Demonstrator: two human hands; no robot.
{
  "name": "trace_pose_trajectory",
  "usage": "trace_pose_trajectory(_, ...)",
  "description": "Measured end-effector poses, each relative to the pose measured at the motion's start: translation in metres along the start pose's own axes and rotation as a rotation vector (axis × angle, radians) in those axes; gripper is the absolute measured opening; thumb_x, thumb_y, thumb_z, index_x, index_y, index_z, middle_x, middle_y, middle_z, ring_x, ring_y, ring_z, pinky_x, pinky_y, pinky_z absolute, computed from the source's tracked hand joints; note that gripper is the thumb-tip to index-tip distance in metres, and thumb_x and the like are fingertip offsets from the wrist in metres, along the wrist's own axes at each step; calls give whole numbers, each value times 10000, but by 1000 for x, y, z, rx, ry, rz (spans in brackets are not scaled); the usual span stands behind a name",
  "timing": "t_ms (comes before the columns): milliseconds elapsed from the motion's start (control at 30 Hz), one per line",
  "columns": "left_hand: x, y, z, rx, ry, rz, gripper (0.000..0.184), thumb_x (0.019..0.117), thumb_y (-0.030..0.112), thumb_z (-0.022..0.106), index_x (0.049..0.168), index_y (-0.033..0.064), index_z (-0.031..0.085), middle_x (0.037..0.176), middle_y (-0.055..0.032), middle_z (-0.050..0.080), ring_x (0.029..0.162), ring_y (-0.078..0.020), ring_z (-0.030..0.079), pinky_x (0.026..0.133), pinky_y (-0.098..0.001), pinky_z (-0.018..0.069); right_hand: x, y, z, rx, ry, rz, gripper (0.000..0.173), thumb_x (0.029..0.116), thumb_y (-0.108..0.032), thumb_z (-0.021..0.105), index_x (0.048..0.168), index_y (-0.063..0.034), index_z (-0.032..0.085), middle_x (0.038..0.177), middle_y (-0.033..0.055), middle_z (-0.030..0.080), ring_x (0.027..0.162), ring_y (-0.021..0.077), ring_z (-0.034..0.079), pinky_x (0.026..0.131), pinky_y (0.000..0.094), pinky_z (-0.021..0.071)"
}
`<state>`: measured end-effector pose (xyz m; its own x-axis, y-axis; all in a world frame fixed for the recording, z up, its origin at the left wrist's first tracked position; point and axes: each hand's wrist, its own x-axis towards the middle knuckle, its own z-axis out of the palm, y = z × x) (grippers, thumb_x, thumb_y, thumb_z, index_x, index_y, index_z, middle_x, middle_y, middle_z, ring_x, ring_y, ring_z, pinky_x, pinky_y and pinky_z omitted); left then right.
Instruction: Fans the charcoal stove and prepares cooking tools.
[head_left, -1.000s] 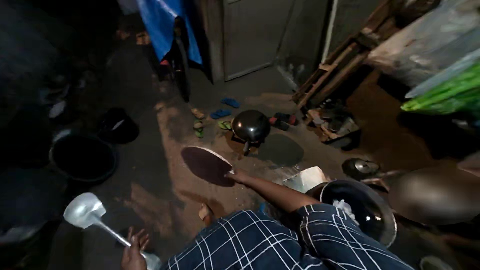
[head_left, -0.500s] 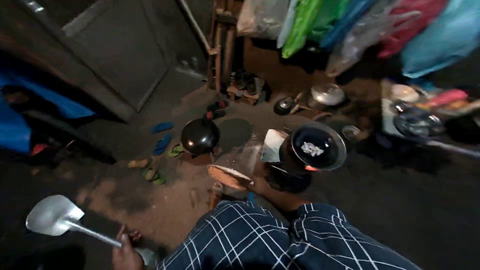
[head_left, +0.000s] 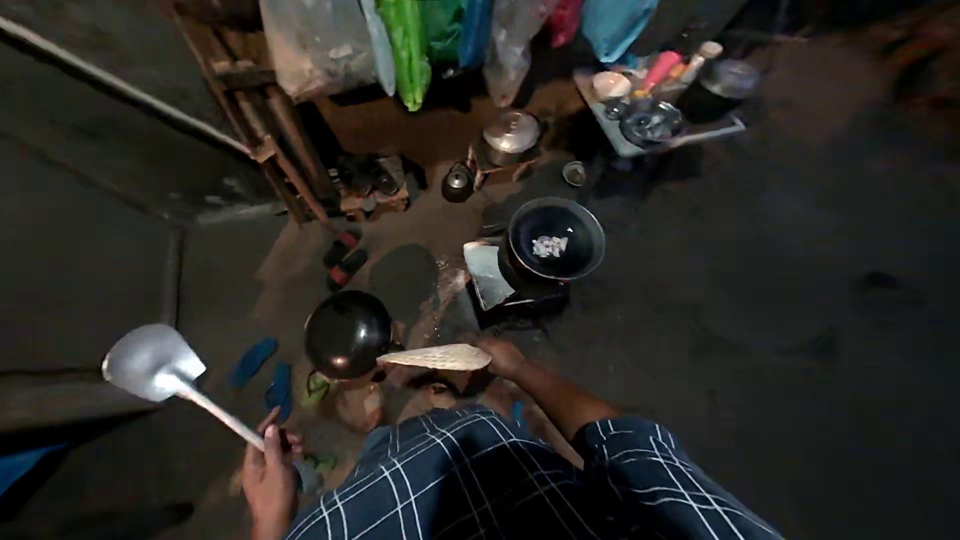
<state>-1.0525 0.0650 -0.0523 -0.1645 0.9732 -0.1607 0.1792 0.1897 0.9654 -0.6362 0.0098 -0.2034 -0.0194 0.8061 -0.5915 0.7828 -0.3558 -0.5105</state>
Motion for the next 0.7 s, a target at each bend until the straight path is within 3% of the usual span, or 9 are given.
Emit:
trace_pose_trajectory(100,58,10,10,44,-195,9,347,1100,182,337,1311,-9,536,666,107,543,508,21,525,497,-147,491,-13,-6,3,184,86,282,494,998,-261,656,1451,-82,571,1419,213,610,1339,388,572,1124,598,440)
trace_pose_trajectory(233,127,24,23,8,-412,49,324,1093,143,340,1275,-20,552,658,111,539,505,21,511,499,-148,482,-13,-58,7,429,109,650,590,1015,-447,600,1339,47,603,1336,294,625,1274,439,601,1065,641,459)
trace_pose_trajectory(300,155,30,26,-13,-473,78,324,1093,132,330,1275,-24,548,638,115,538,501,24,515,502,-144,483,-2,-87,14,453,109,679,607,1003,-493,592,1296,38,628,1297,277,648,1237,422,626,1035,633,483)
trace_pose_trajectory(433,195,31,17,-40,-514,71,326,1098,136,313,1270,-21,541,633,118,537,498,28,519,502,-136,483,17,-132,25,390,169,534,562,1057,-428,531,1447,-24,549,1311,282,647,1250,443,619,1055,639,466)
trace_pose_trajectory(567,218,17,-14,-3,-523,20,322,1097,145,316,1259,-3,552,619,124,527,486,24,513,490,-147,484,46,-142,43,581,335,781,576,1058,-470,498,1418,-28,584,1354,245,643,1291,396,610,1086,592,470)
trace_pose_trajectory(700,230,11,-42,43,-544,-12,317,1098,121,300,1252,-28,533,612,134,531,491,33,524,497,-144,489,90,-170,52,974,538,889,579,1024,-445,596,1359,27,592,1318,250,653,1249,375,634,1063,563,495)
